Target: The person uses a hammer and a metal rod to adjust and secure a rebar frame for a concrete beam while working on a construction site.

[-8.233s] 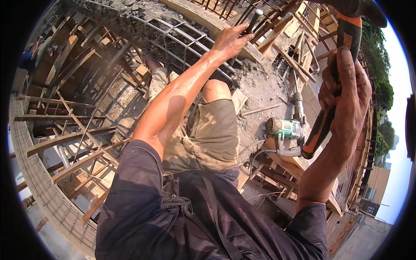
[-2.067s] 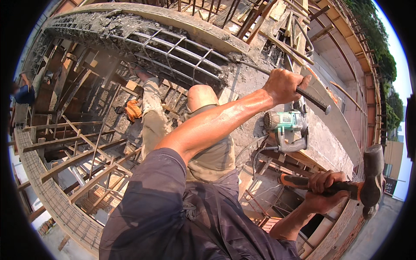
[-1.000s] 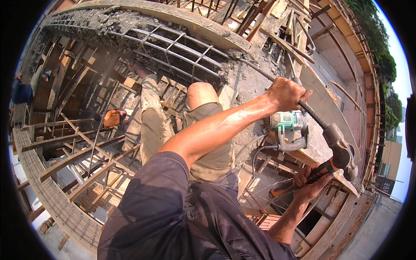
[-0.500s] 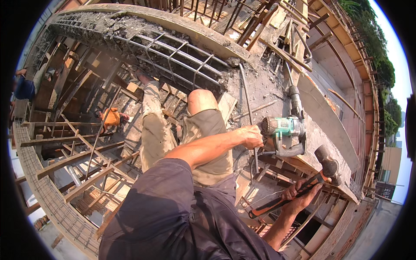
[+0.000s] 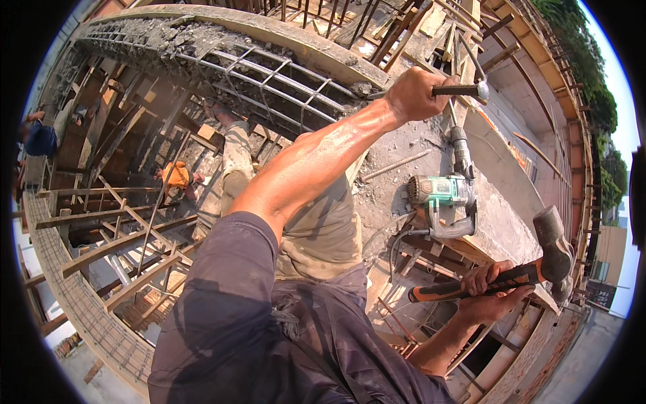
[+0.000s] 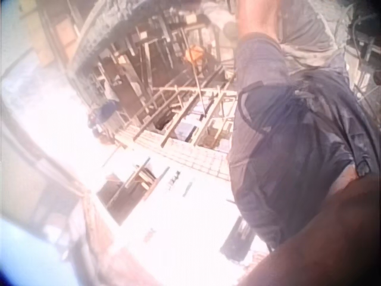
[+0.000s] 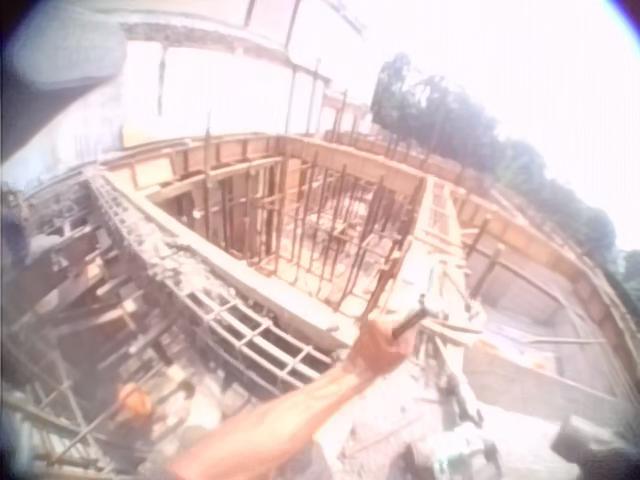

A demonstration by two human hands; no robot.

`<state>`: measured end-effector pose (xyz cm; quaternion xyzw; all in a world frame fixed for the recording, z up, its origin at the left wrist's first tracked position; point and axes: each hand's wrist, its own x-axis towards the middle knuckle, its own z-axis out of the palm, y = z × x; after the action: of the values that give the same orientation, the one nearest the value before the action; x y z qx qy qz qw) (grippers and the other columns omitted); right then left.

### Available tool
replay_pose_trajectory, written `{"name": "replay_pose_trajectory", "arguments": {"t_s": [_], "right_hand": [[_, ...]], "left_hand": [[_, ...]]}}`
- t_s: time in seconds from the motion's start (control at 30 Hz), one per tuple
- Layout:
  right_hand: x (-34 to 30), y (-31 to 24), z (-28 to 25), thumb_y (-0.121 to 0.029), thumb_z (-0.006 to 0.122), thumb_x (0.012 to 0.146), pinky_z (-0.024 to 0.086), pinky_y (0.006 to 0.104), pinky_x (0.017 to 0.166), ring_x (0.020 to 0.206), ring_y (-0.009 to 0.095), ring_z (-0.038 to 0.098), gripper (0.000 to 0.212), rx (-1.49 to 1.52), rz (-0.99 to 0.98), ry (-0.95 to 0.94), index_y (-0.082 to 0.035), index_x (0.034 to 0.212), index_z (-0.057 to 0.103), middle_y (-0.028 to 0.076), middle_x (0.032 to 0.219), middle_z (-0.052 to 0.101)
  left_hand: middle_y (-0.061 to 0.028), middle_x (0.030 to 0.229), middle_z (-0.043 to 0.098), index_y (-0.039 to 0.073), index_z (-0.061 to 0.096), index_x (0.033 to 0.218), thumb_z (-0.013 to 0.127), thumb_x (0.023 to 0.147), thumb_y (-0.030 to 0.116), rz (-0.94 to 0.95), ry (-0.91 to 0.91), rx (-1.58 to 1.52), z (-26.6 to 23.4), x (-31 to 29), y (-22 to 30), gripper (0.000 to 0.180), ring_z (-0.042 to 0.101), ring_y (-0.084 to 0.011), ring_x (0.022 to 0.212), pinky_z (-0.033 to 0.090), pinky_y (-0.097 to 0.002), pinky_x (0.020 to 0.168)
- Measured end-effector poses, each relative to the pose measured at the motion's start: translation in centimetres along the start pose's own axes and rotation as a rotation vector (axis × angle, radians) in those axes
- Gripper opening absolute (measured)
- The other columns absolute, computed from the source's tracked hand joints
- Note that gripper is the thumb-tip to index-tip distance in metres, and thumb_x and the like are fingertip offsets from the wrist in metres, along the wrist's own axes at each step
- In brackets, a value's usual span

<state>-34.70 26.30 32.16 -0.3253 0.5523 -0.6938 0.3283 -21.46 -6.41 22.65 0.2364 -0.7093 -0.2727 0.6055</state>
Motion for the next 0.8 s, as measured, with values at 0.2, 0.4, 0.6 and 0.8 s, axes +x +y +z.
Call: {"name": "replay_pose_trajectory", "arguments": {"t_s": [0.2,0.4,0.6,0.8], "right_hand": [[-2.8,3.6,-0.8,-0.076,0.04,0.091,0.025,0.0241,0.038,0.041,0.009,0.029,0.069,0.128,0.319,0.351,-0.008,0.081,0.049,-0.001,0.055,0.035],[-3.8,9.1,-2.8,-0.077,0.044,0.089,0.023,0.0243,0.037,0.039,0.008,0.025,0.068,-0.116,0.546,0.101,-0.01,0.077,0.046,-0.004,0.053,0.029],[-3.6,12.5,-1.6,-0.066,0.05,0.094,0.028,0.0243,0.036,0.039,0.009,0.036,0.063,-0.287,0.682,-0.166,-0.007,0.071,0.049,-0.002,0.051,0.037],[-4.3,18.5,-1.7,-0.063,0.048,0.096,0.024,0.025,0.037,0.04,0.007,0.032,0.062,-0.458,0.789,-0.242,-0.012,0.063,0.042,-0.004,0.051,0.034]], "left_hand": [[-0.0101,0.045,0.048,0.006,0.052,0.057,0.06,0.096,0.024,0.304,0.244,0.636,-14.9,5.5,-1.2,0.044,0.044,-0.021,0.036,0.035,-0.0366,0.038],[-0.0021,0.046,0.052,0.008,0.056,0.055,0.066,0.093,0.021,0.032,0.344,0.309,-15.6,5.5,3.4,0.041,0.046,-0.0163,0.037,0.032,-0.0346,0.036],[-0.0076,0.057,0.062,0.003,0.07,0.08,0.07,0.089,0.046,-0.152,-0.023,0.541,-10.8,5.4,1.3,0.044,0.063,-0.0171,0.053,0.052,-0.0319,0.054],[-0.0225,0.107,0.069,0.007,0.067,0.117,0.064,0.083,0.012,-0.622,-0.585,0.872,-7.9,0.8,-9.0,0.035,0.067,-0.0367,0.105,0.053,-0.0469,0.09]]}}
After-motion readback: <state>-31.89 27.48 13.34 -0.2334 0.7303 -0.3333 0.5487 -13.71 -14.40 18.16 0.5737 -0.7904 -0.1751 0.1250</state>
